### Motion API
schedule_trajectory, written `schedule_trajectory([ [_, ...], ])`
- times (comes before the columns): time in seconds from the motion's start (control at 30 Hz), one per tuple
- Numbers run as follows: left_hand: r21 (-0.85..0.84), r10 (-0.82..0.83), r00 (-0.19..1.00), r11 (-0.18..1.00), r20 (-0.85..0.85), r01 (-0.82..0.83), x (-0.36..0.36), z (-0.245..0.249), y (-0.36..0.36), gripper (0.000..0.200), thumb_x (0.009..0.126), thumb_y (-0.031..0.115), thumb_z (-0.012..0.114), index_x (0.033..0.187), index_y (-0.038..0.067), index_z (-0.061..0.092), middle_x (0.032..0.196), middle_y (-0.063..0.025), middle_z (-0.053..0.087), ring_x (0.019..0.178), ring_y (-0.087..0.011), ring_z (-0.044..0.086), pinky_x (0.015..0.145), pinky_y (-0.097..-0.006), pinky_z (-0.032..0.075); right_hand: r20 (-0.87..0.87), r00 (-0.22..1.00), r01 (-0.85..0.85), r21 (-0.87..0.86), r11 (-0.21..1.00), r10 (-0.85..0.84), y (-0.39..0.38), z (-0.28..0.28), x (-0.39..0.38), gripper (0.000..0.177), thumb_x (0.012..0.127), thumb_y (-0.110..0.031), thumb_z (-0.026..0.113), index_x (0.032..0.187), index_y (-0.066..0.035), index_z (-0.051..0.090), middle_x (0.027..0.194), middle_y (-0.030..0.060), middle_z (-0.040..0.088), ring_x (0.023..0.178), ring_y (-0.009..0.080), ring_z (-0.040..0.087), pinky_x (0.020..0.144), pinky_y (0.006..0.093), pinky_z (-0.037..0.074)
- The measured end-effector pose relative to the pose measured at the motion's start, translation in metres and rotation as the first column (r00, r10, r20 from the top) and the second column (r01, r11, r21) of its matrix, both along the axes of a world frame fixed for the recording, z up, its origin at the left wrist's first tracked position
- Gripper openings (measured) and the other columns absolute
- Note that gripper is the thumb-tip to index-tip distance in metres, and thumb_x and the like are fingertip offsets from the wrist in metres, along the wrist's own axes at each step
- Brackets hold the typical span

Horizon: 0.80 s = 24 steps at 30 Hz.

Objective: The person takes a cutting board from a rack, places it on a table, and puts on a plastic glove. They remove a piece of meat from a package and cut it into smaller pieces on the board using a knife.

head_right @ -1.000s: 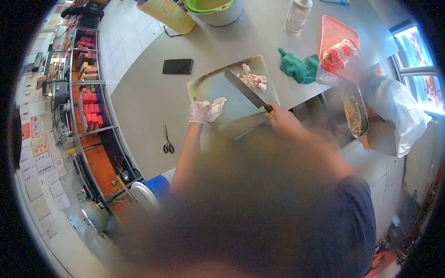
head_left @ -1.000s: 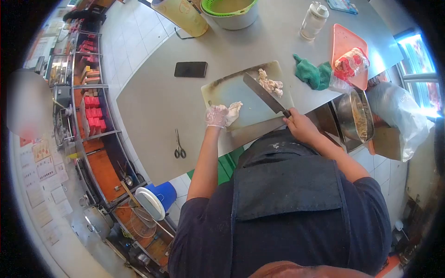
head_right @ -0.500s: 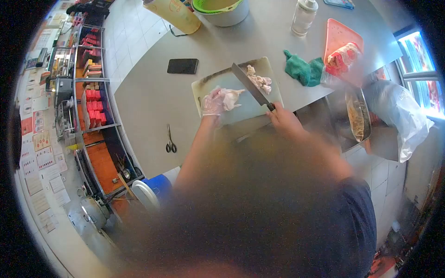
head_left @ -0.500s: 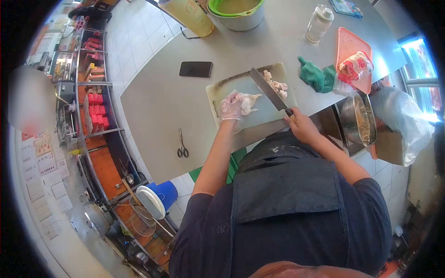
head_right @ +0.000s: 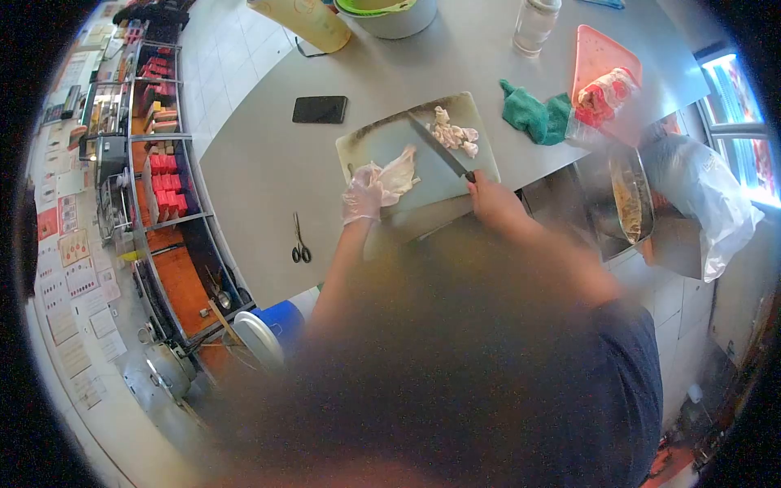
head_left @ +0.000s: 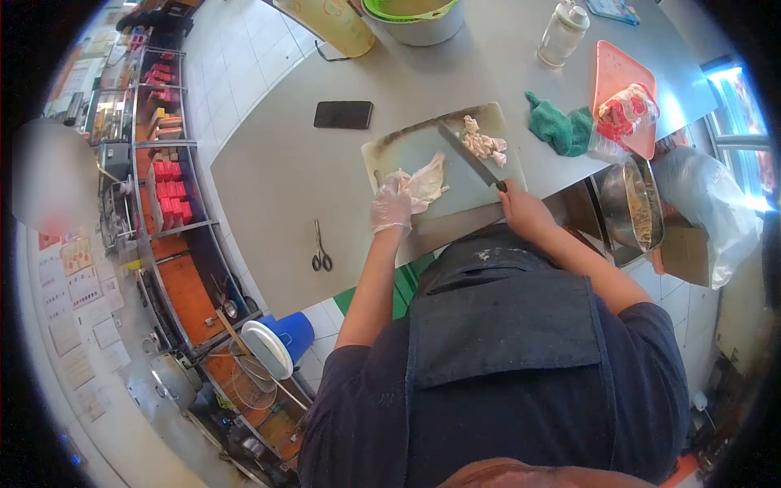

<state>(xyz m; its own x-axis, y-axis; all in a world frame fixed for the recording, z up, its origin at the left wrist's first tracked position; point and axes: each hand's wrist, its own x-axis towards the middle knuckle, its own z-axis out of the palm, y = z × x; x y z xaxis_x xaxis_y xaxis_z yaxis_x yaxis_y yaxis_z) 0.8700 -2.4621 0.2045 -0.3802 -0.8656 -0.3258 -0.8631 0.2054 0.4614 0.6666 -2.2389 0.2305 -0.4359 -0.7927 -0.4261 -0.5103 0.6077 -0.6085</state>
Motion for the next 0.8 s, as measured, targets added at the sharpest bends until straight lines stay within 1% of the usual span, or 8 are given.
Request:
schedule_trajectory([
  [0.03,-0.044,-0.072,0.997,0.996,0.035,0.074,0.002,0.001,-0.003,0.032,0.091,0.024,0.054,0.118,0.012,0.065,0.106,-0.0235,0.068,0.094,-0.0410,0.068,0.079,-0.0477,0.055,-0.009,1.000,0.019,0.018,1.000,-0.019,-0.002,0.002,-0.002,0.029,0.106,-0.030,0.039,0.114,-0.003,0.045,0.085,0.0290,0.065,0.083,0.0493,0.063,0.071,0.0594,0.047],
  [0.13,-0.215,-0.248,0.961,0.939,0.124,0.270,0.009,0.001,-0.011,0.033,0.092,0.026,0.053,0.122,0.015,0.063,0.109,-0.0223,0.067,0.099,-0.0401,0.067,0.082,-0.0494,0.055,0.008,0.999,0.045,-0.111,0.993,-0.044,-0.004,0.007,-0.002,0.028,0.104,-0.027,0.044,0.115,-0.002,0.047,0.085,0.0301,0.065,0.082,0.0510,0.062,0.070,0.0589,0.047],
  [0.2,-0.385,-0.334,0.930,0.847,0.153,0.367,0.006,0.010,-0.010,0.031,0.093,0.028,0.054,0.120,0.015,0.064,0.110,-0.0221,0.066,0.104,-0.0401,0.065,0.084,-0.0495,0.055,0.047,0.996,-0.074,-0.071,0.995,0.078,-0.007,0.010,0.001,0.029,0.104,-0.028,0.044,0.116,-0.002,0.047,0.086,0.0297,0.066,0.082,0.0510,0.062,0.071,0.0591,0.046],
  [0.33,-0.160,-0.338,0.922,0.916,0.186,0.368,-0.004,0.006,-0.025,0.028,0.093,0.031,0.056,0.114,0.015,0.066,0.109,-0.0197,0.066,0.104,-0.0369,0.065,0.084,-0.0471,0.056,0.101,0.972,-0.207,-0.053,0.977,0.211,-0.008,0.014,0.012,0.030,0.104,-0.028,0.044,0.117,-0.001,0.046,0.087,0.0288,0.066,0.082,0.0512,0.061,0.071,0.0594,0.046],
  [0.5,0.047,-0.413,0.873,0.908,0.260,0.416,-0.007,0.000,-0.050,0.027,0.090,0.030,0.060,0.109,0.013,0.068,0.107,-0.0164,0.066,0.099,-0.0371,0.066,0.085,-0.0448,0.056,0.013,0.991,-0.134,-0.009,0.991,0.134,0.004,-0.005,0.003,0.028,0.105,-0.029,0.042,0.114,-0.003,0.045,0.081,0.0271,0.065,0.078,0.0489,0.063,0.068,0.0591,0.047],
  [0.6,-0.267,-0.478,0.811,0.777,0.338,0.570,0.002,-0.014,-0.057,0.028,0.084,0.028,0.065,0.106,0.010,0.067,0.106,-0.0154,0.066,0.098,-0.0388,0.065,0.086,-0.0459,0.055,-0.022,0.996,-0.086,0.010,0.996,0.086,0.006,0.000,0.000,0.028,0.105,-0.029,0.043,0.115,-0.003,0.045,0.080,0.0263,0.066,0.077,0.0483,0.064,0.068,0.0589,0.048],
  [0.7,-0.672,-0.304,0.952,0.714,-0.044,0.197,0.000,-0.022,-0.047,0.029,0.080,0.026,0.068,0.104,0.010,0.066,0.107,-0.0140,0.067,0.095,-0.0356,0.066,0.083,-0.0468,0.054,-0.007,0.999,-0.032,0.014,0.999,0.032,0.006,0.005,-0.003,0.030,0.105,-0.028,0.042,0.118,-0.002,0.045,0.082,0.0292,0.065,0.079,0.0506,0.062,0.069,0.0591,0.047],
  [0.8,-0.634,-0.522,0.847,0.622,0.103,0.460,-0.007,-0.011,-0.026,0.030,0.081,0.026,0.068,0.106,0.010,0.066,0.106,-0.0122,0.067,0.090,-0.0332,0.067,0.079,-0.0456,0.053,0.003,1.000,-0.027,-0.004,1.000,0.027,-0.001,0.012,0.000,0.031,0.104,-0.028,0.043,0.119,-0.001,0.045,0.084,0.0309,0.065,0.079,0.0519,0.062,0.070,0.0597,0.046],
])
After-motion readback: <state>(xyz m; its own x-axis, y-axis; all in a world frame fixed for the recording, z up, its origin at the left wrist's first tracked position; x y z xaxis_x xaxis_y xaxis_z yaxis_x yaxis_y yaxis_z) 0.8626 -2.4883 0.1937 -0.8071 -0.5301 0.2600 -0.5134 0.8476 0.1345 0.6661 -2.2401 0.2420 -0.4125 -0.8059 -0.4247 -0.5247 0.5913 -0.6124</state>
